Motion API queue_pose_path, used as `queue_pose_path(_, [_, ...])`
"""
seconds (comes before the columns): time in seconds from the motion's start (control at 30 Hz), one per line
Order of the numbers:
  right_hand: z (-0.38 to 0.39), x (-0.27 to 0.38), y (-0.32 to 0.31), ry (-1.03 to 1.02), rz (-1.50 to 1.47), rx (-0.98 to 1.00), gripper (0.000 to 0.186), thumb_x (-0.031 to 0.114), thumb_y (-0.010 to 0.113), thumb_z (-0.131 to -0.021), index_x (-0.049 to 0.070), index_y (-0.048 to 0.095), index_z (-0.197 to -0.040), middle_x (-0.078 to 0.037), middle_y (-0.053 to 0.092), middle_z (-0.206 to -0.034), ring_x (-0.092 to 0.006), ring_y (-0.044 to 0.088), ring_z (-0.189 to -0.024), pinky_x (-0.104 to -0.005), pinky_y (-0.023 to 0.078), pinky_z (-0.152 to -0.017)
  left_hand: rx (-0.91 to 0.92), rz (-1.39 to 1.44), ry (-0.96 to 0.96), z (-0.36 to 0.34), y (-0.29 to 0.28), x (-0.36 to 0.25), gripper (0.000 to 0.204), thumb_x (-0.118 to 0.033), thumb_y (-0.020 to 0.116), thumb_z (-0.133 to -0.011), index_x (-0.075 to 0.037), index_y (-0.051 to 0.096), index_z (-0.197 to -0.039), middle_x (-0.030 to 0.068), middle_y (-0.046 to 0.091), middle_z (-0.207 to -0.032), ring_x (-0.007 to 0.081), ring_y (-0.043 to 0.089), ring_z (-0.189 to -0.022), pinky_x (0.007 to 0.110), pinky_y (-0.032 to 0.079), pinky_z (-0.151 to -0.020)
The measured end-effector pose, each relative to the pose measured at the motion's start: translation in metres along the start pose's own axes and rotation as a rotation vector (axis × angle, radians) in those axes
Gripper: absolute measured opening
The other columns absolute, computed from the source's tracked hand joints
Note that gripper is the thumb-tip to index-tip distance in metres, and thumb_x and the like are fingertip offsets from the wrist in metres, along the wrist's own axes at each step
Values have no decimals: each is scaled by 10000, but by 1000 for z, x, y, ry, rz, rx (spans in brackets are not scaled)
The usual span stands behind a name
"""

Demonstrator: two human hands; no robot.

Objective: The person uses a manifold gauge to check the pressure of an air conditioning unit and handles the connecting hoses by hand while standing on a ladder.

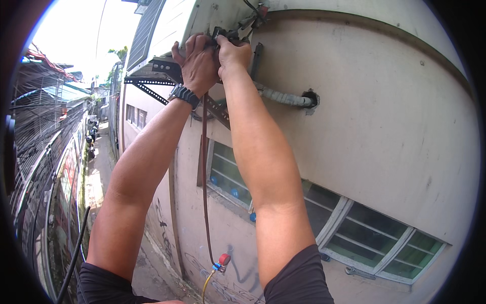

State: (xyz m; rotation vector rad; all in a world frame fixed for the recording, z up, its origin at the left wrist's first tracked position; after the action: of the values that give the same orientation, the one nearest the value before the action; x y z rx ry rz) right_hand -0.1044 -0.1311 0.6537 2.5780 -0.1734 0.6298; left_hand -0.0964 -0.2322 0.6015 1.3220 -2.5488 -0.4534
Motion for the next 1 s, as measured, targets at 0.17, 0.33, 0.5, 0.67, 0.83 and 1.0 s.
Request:
queue_pose_path(0.17, [5, 6, 6, 55, -90, 62, 373, 221, 844, -821, -50, 659, -1000, -125, 691, -936, -224, 643, -778, -369, 527, -721, 119, -50, -25, 1, 4, 4, 378, -323, 680, -846, -130, 702, -1170, 13, 493, -1343, 203, 317, -1434, 633, 60, -1170])
queue_pose_path(0.33, [-1, 4, 0, -87, 201, 42, 266, 227, 791, -873, -12, 674, -894, -68, 654, -810, -171, 590, -614, -350, 503, -567, -1, -8, 0, 1, -2, -3, 290, -296, 615, -932, -89, 727, -1102, 0, 528, -1304, 187, 346, -1408, 619, 71, -1170])
queue_pose_path(0.5, [8, 1, 1, 253, -313, 103, 222, 219, 795, -867, 24, 688, -859, -69, 657, -812, -165, 603, -638, -339, 488, -561, 72, -37, -31, 0, 2, 2, 316, -304, 631, -908, -118, 713, -1151, 2, 505, -1332, 195, 321, -1431, 635, 63, -1168])
queue_pose_path(0.67, [-1, 8, -3, 61, 2, 105, 163, 187, 772, -876, 57, 678, -845, -50, 640, -785, -162, 592, -626, -349, 493, -565, 67, -25, -15, -1, 2, -3, 297, -310, 604, -943, -110, 715, -1133, -2, 506, -1334, 191, 327, -1426, 634, 71, -1167])
queue_pose_path(0.83, [11, 1, -5, 338, -270, 34, 185, 190, 808, -855, 55, 681, -835, -49, 644, -764, -167, 599, -637, -366, 504, -589, 67, -44, -23, 1, 2, 2, 309, -317, 592, -957, -96, 717, -1133, 0, 516, -1329, 189, 330, -1419, 625, 70, -1170])
queue_pose_path(1.0, [-12, 2, -8, -16, 108, 157, 317, 291, 821, -815, 10, 710, -910, -64, 689, -773, -180, 616, -635, -367, 506, -590, 32, -52, -6, -2, 2, -6, 299, -318, 584, -972, -100, 721, -1125, -5, 512, -1332, 195, 322, -1423, 639, 77, -1164])
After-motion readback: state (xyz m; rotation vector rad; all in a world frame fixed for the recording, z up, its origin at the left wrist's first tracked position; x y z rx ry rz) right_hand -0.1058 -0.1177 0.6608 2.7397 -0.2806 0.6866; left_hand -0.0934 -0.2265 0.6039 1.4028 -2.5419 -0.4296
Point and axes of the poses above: each hand's wrist, its own z-axis away from the middle knuckle, its own y-axis out of the palm, x = y × z, the point moved 3 cm from there along -z, towards the middle knuckle
